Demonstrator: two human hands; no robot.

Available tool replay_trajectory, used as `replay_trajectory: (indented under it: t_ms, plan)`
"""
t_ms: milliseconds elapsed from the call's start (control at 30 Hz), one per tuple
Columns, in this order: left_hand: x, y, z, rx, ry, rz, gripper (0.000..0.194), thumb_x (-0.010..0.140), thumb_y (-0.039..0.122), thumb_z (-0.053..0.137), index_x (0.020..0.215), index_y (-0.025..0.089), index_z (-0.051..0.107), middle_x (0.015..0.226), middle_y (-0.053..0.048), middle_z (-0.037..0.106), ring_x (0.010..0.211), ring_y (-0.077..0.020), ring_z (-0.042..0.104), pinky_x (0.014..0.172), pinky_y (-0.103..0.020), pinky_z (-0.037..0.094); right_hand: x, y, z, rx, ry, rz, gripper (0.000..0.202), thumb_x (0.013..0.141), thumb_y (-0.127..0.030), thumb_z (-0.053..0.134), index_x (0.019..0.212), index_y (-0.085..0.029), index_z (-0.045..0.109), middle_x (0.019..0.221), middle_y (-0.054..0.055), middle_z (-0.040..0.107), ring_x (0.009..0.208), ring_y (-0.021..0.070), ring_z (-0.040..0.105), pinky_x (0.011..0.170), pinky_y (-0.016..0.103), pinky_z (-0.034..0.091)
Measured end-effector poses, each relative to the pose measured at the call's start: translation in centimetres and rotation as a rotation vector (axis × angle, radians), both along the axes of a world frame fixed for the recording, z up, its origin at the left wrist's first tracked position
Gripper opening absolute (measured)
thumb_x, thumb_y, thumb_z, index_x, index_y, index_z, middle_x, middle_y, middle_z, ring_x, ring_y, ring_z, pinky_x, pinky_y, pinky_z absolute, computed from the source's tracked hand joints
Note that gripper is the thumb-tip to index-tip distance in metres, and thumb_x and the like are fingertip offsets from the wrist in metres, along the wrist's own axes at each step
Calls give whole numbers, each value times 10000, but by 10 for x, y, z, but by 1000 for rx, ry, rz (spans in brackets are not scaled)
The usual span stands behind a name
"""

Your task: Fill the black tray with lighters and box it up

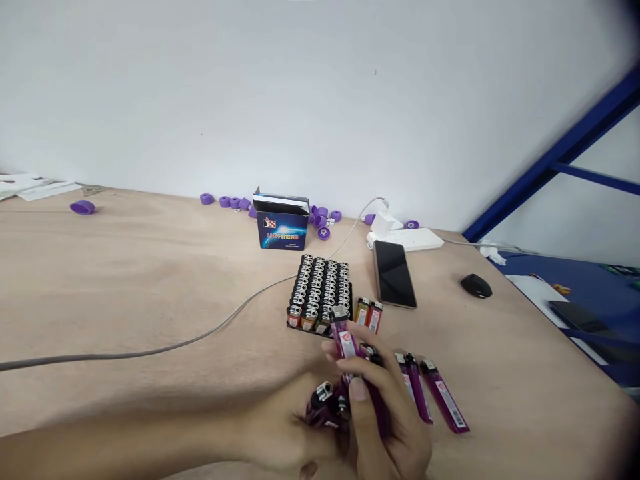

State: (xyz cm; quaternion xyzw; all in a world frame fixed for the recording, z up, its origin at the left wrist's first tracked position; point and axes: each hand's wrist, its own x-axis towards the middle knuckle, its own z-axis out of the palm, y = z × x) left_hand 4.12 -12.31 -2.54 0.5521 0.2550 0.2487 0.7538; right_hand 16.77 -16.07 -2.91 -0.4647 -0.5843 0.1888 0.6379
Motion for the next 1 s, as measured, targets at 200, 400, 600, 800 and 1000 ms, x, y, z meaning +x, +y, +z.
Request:
replay_trajectory:
  t_ms: [200,400,600,800,1000]
  plan:
    - [-4,2,-8,-339,-36,-128,176,729,239,672,701,185,506,578,66,421,446,-59,386,404,-165,331,9,0,8,37,25,-115,249,902,-68,566,1016,-242,703,1297,105,612,946,280,746,767,455,660]
    - [-3,4,-20,-409,-202,-90,422,767,476,801,787,177,504,523,81,419,436,-62,385,417,-172,356,12,0,1,55,-16,-141,320,898,-60,574,1152,-249,617,1134,131,691,1036,322,715,792,521,639]
    - [0,2,-28,-248,-212,69,474,837,579,717,755,154,525,627,18,505,516,-100,514,456,-208,452,18,-2,-10,-49,-13,-130,504,934,-204,606,1408,-296,462,1163,122,688,979,297,738,744,432,650]
    - [2,-1,-29,-206,-186,349,528,835,668,668,776,180,475,507,94,377,424,-53,334,415,-173,393,22,0,-22,-288,-70,114,465,981,-393,524,1432,-300,463,1067,93,755,934,279,752,729,397,649]
    - [-1,0,-17,-123,-124,358,502,768,565,795,842,176,488,607,67,503,432,-37,371,393,-152,316,30,-2,-32,-483,-182,356,310,994,-415,499,1247,-250,570,907,65,778,735,211,748,631,272,599]
